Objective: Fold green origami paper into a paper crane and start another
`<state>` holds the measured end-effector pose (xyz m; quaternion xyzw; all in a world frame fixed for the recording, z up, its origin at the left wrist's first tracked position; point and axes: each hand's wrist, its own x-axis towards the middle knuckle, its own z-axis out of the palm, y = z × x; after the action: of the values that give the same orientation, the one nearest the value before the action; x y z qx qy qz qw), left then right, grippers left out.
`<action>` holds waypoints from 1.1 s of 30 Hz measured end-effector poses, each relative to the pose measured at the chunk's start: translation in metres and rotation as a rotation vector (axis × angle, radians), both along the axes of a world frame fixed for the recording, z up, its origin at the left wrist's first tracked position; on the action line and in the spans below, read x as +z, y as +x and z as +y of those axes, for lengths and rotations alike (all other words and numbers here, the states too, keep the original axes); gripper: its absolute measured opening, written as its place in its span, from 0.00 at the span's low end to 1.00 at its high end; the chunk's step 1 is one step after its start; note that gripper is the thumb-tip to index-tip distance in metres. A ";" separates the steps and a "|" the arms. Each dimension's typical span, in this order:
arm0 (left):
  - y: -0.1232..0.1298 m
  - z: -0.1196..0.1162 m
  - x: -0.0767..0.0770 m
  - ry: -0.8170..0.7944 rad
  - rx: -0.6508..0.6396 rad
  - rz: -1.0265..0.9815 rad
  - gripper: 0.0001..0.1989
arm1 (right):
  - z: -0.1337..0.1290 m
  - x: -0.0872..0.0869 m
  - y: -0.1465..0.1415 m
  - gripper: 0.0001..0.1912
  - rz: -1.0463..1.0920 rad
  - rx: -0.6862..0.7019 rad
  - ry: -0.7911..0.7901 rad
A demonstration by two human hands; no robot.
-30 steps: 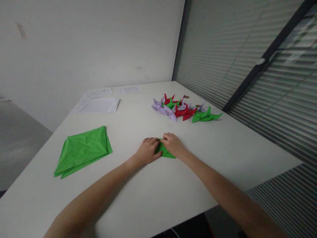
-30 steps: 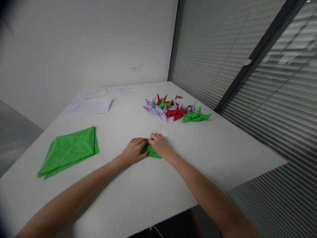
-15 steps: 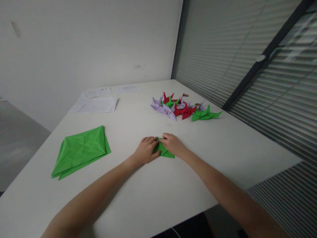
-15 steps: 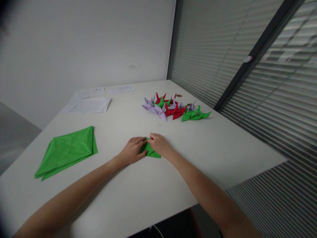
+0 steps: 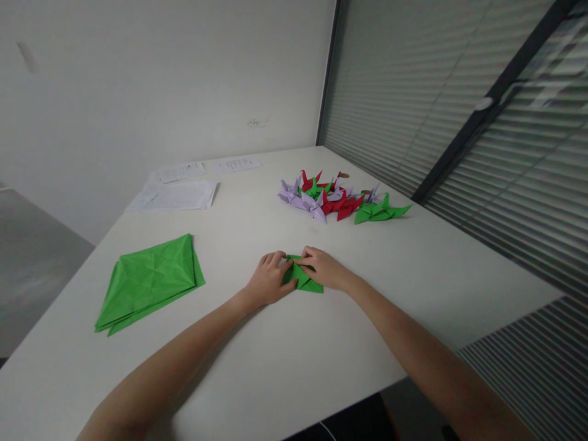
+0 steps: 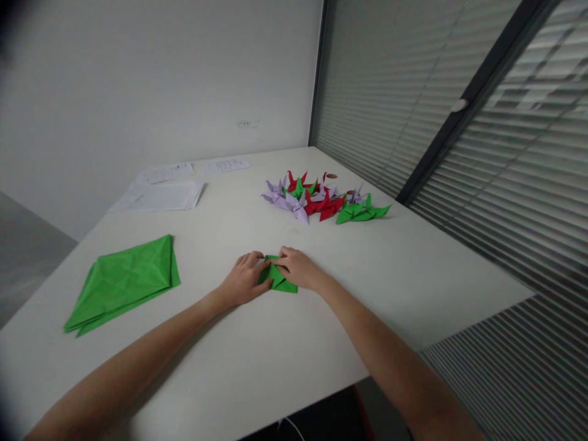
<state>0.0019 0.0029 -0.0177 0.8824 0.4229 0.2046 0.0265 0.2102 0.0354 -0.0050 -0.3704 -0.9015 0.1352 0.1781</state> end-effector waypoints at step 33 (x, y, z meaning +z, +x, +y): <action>0.000 -0.001 0.006 0.001 -0.033 0.028 0.22 | 0.003 0.015 0.014 0.17 0.083 0.083 -0.271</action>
<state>0.0020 0.0018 -0.0122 0.8921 0.4084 0.1918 0.0237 0.2239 0.0381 0.0099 -0.3474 -0.8814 0.2784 0.1580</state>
